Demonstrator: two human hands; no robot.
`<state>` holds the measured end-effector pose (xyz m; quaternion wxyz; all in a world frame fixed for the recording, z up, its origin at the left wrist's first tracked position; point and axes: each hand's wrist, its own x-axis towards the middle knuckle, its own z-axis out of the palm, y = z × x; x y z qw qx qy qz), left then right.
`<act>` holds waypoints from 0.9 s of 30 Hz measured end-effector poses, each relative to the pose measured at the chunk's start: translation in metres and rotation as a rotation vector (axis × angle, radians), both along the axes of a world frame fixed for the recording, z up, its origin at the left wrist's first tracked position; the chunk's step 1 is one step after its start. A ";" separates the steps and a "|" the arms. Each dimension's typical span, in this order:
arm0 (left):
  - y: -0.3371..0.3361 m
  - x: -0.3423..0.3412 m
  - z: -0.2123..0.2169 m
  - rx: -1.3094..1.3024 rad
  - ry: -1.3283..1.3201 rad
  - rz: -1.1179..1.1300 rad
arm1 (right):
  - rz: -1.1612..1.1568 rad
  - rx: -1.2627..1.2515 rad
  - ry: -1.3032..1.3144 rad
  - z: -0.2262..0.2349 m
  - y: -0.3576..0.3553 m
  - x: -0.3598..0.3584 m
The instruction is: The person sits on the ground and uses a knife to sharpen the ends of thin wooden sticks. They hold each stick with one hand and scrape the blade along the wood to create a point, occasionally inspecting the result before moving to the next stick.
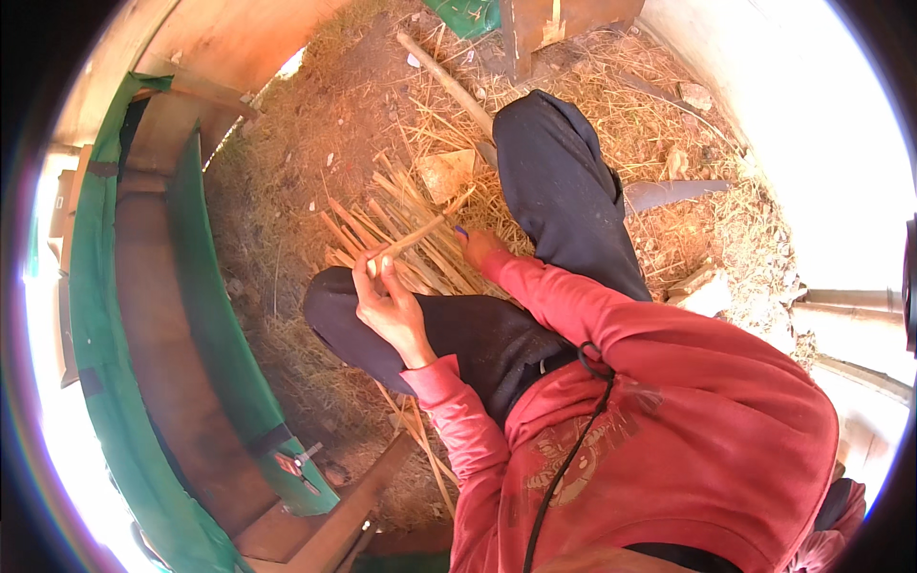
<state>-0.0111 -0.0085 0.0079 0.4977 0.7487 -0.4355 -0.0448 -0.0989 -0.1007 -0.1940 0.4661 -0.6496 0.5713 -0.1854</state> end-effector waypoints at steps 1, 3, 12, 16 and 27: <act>0.002 0.002 0.000 0.020 0.010 0.022 | 0.031 -0.035 -0.001 0.006 0.001 0.006; 0.008 0.011 0.002 0.023 -0.009 0.060 | 0.089 -0.154 -0.028 0.041 0.011 0.021; 0.003 0.004 -0.002 -0.009 -0.030 0.055 | 0.009 -0.215 -0.103 0.030 0.012 0.020; 0.000 0.004 0.004 0.014 -0.078 -0.004 | 0.042 0.056 0.137 0.023 -0.002 -0.006; 0.004 0.008 -0.005 0.044 -0.054 -0.105 | 0.106 -0.271 -0.239 0.052 0.018 0.005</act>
